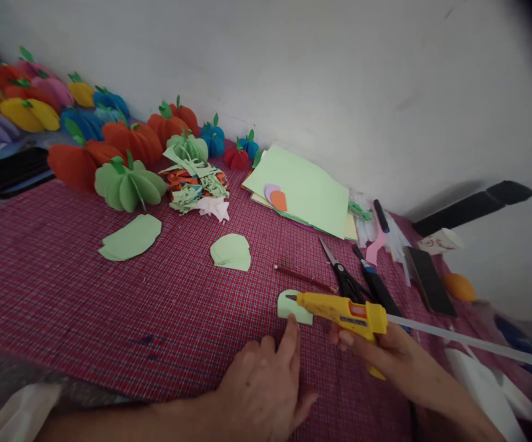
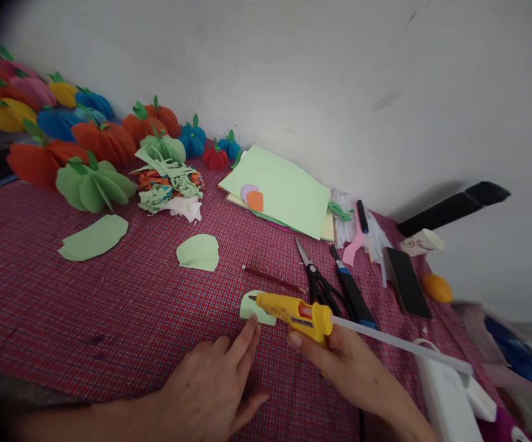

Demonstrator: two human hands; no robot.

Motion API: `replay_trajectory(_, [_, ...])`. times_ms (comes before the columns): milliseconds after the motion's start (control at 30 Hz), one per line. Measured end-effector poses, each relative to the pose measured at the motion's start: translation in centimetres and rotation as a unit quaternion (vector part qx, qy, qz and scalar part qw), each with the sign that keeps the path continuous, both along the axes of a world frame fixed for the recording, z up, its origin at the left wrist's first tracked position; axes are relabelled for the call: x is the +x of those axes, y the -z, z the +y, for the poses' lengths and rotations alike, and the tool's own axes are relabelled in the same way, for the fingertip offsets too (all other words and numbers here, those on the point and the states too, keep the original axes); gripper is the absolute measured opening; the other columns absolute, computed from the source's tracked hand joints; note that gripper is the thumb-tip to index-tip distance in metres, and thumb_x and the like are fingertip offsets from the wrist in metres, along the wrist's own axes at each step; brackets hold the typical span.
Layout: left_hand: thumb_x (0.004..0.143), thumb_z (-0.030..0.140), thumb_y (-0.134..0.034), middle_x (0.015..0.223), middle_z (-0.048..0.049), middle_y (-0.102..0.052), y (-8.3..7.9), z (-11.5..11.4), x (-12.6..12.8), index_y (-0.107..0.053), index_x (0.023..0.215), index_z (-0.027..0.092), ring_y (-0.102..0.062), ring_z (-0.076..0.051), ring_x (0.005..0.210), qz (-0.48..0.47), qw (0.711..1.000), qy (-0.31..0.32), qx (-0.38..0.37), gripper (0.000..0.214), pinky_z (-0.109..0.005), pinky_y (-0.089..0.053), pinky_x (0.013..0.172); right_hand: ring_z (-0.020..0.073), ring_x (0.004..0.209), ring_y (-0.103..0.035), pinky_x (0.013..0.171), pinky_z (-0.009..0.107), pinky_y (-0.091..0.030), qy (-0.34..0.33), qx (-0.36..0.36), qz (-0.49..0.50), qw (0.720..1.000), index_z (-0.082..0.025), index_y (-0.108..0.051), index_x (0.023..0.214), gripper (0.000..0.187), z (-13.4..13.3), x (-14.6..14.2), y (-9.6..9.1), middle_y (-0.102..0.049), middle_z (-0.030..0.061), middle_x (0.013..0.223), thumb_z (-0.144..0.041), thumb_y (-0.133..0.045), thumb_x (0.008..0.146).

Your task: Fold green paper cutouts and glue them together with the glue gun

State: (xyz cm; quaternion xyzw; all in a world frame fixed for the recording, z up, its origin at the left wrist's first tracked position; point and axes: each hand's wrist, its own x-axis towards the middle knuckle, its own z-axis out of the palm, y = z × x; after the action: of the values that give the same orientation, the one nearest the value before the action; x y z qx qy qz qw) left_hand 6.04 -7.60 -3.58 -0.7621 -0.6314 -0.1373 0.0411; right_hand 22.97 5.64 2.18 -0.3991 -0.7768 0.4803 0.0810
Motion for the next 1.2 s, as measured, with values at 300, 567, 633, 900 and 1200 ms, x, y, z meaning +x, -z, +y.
replay_trajectory(300, [0.085,0.054,-0.036,0.134,-0.0191,-0.047,-0.7,-0.1,-0.2,-0.052,0.126,0.009,-0.060,-0.019,0.065,-0.020,0.997,0.014,-0.077,0.063,-0.032,-0.045,0.047,0.0147,0.063,-0.054,0.054,0.024,-0.048,-0.014,-0.008,-0.105,0.994,-0.019,-0.063,0.100,0.032,-0.2,-0.7,-0.7,-0.062,0.0027,0.078,-0.044,-0.054,0.082])
replay_trajectory(567, [0.088,0.051,-0.031,0.137,-0.0171,-0.044,-0.4,-0.1,-0.2,-0.054,0.123,0.010,-0.058,-0.018,0.066,-0.018,0.996,0.023,-0.082,0.059,-0.032,-0.044,0.047,0.0178,0.069,-0.058,0.054,0.026,-0.049,-0.009,-0.033,-0.112,0.993,-0.018,-0.064,0.095,0.041,-0.5,-1.0,-0.6,-0.065,0.0052,0.078,-0.054,-0.050,0.081])
replay_trajectory(633, [0.089,0.051,-0.030,0.137,-0.0160,-0.044,-0.4,-0.2,-0.2,-0.054,0.123,0.011,-0.058,-0.018,0.067,-0.017,0.997,0.025,-0.077,0.058,-0.032,-0.044,0.048,0.0168,0.065,-0.058,0.053,0.025,-0.048,-0.009,-0.035,-0.108,0.993,-0.019,-0.064,0.095,0.041,-0.5,-1.1,-0.6,-0.065,0.0047,0.076,-0.055,-0.051,0.081])
replay_trajectory(900, [0.089,0.049,-0.030,0.137,-0.0183,-0.044,-0.3,-0.3,-0.2,-0.048,0.128,0.009,-0.058,-0.018,0.068,-0.018,0.997,0.026,-0.073,0.059,-0.031,-0.043,0.050,0.0160,0.064,-0.057,0.051,0.024,-0.048,-0.022,-0.028,-0.117,0.993,-0.019,-0.063,0.096,0.036,-0.3,-0.7,-0.3,-0.063,0.0034,0.073,-0.051,-0.051,0.082])
replay_trajectory(1200, [0.088,0.050,-0.032,0.137,-0.0184,-0.044,-0.3,-0.4,-0.1,-0.048,0.128,0.009,-0.058,-0.019,0.068,-0.024,0.995,0.032,-0.092,0.060,-0.032,-0.043,0.049,0.0172,0.069,-0.059,0.056,0.025,-0.050,-0.034,-0.030,-0.127,0.991,-0.020,-0.062,0.108,0.037,-0.2,-0.4,-0.4,-0.064,0.0033,0.076,-0.046,-0.052,0.083])
